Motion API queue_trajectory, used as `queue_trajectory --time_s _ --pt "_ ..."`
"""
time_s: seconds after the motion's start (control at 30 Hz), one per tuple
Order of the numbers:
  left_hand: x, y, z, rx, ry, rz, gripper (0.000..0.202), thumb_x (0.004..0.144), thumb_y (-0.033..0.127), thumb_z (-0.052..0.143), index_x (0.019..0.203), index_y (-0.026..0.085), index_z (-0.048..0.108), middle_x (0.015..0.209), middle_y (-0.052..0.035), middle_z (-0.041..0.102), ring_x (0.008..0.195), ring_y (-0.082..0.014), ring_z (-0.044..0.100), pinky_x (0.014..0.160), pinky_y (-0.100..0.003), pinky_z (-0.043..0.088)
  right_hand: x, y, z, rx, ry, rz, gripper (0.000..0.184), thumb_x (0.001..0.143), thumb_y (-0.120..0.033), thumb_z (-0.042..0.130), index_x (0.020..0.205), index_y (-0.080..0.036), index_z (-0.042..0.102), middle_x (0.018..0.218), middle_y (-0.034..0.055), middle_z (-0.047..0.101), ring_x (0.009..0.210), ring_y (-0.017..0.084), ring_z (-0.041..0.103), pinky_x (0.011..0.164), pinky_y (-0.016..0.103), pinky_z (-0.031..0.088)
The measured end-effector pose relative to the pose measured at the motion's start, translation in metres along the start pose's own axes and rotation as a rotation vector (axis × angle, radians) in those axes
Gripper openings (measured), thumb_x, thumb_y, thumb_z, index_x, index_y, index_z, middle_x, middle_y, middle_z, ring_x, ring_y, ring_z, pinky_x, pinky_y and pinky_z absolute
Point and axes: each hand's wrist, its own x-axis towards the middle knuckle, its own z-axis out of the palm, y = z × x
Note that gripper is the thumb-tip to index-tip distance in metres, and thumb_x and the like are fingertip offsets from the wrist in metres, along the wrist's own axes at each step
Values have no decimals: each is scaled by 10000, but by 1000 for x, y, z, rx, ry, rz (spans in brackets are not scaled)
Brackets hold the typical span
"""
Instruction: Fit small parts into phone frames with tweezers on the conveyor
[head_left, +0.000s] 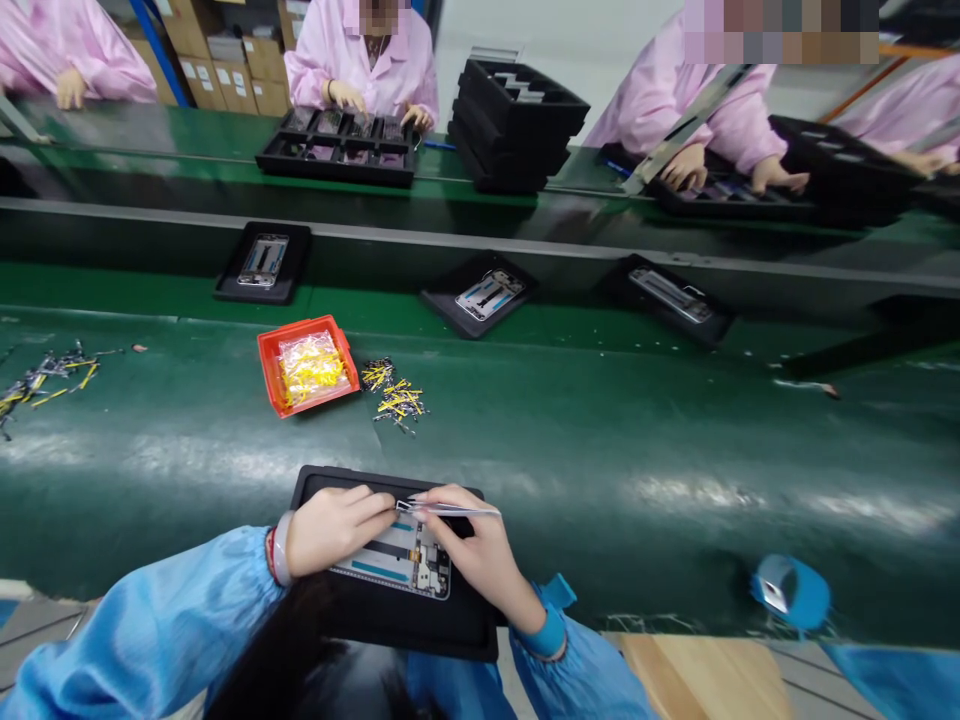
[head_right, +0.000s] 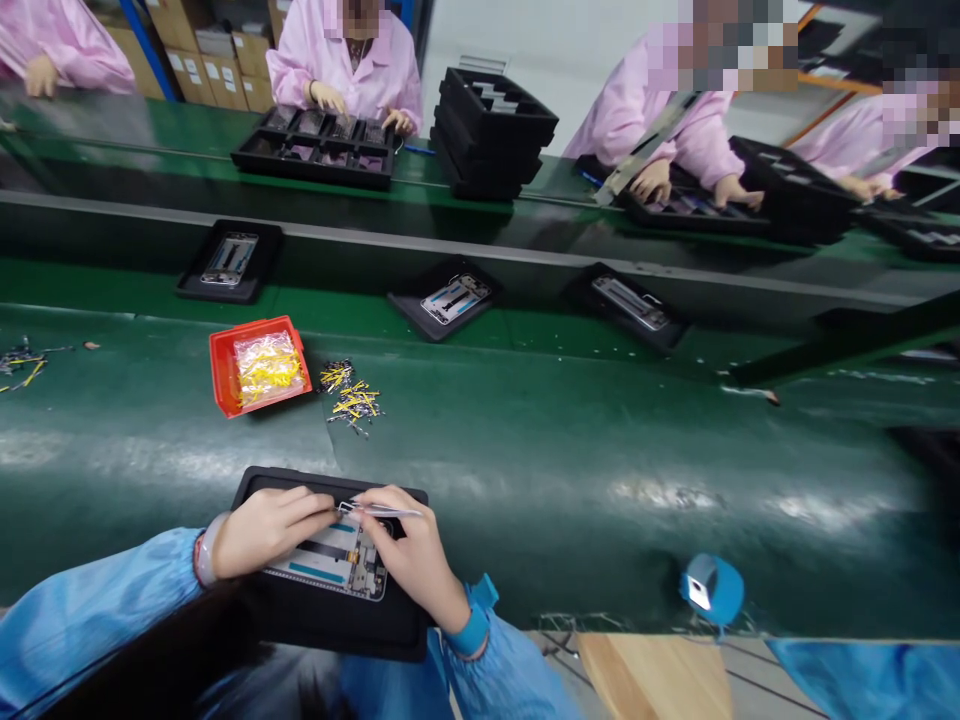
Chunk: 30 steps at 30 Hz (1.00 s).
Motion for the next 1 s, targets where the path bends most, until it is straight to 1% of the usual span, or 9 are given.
queue_trajectory --time_s 0.1,0.13,0.23,0.3,0.43,0.57,0.63,0.83,1.0 --pt "2 0 -1 31 14 21 418 997 108 173 927 120 585 885 -47 665 668 -132 576 519 -239 463 2 -2 1 -13 10 -11 147 900 -254 584 1027 -210 642 890 57 725 792 208 695 717 294 558" --pt "2 1 -1 46 4 31 404 993 97 187 933 114 587 894 -52 665 673 -134 577 522 -240 464 2 -3 1 -18 11 -19 147 905 -260 577 1024 -206 642 892 60 726 794 209 697 722 295 560" --pt "0 2 0 79 -38 60 326 976 76 266 962 99 590 924 -64 665 683 -138 578 520 -240 465 5 -5 0 -33 1 -42 118 909 -279 571 904 -205 663 825 53 727 750 207 700 686 287 566" --pt "0 2 0 89 -53 71 294 968 75 299 974 92 593 928 -68 665 676 -139 575 518 -242 466 6 -5 0 -34 3 -47 124 902 -285 584 859 -207 670 786 45 725 713 204 700 656 279 571" --pt "1 2 0 89 -33 57 333 971 71 271 952 101 602 911 -62 669 668 -137 573 512 -244 465 2 -2 2 -21 37 -70 114 899 -251 590 902 -213 698 829 46 745 736 206 714 675 274 587" --pt "3 1 0 73 -4 26 382 983 83 225 920 119 600 871 -48 668 655 -132 574 496 -242 458 -2 0 3 12 44 -117 182 913 -212 571 1034 -247 701 945 37 748 808 204 720 719 271 597" --pt "3 1 0 64 4 19 383 987 92 216 925 118 594 868 -46 666 652 -133 576 491 -242 456 -2 -1 3 8 44 -117 201 905 -206 585 1062 -262 697 969 30 744 822 205 719 730 275 598" --pt "1 0 2 46 -22 -2 312 981 92 261 976 111 572 897 -55 654 691 -132 588 519 -232 472 0 -2 2 -13 46 -119 162 894 -216 605 1000 -262 718 915 23 753 790 203 722 708 267 600" --pt "0 0 1 51 15 3 382 994 103 197 945 110 575 887 -54 659 675 -126 589 501 -227 463 -1 -3 3 -8 59 -120 152 905 -225 593 983 -258 720 909 23 754 780 199 724 701 261 600"
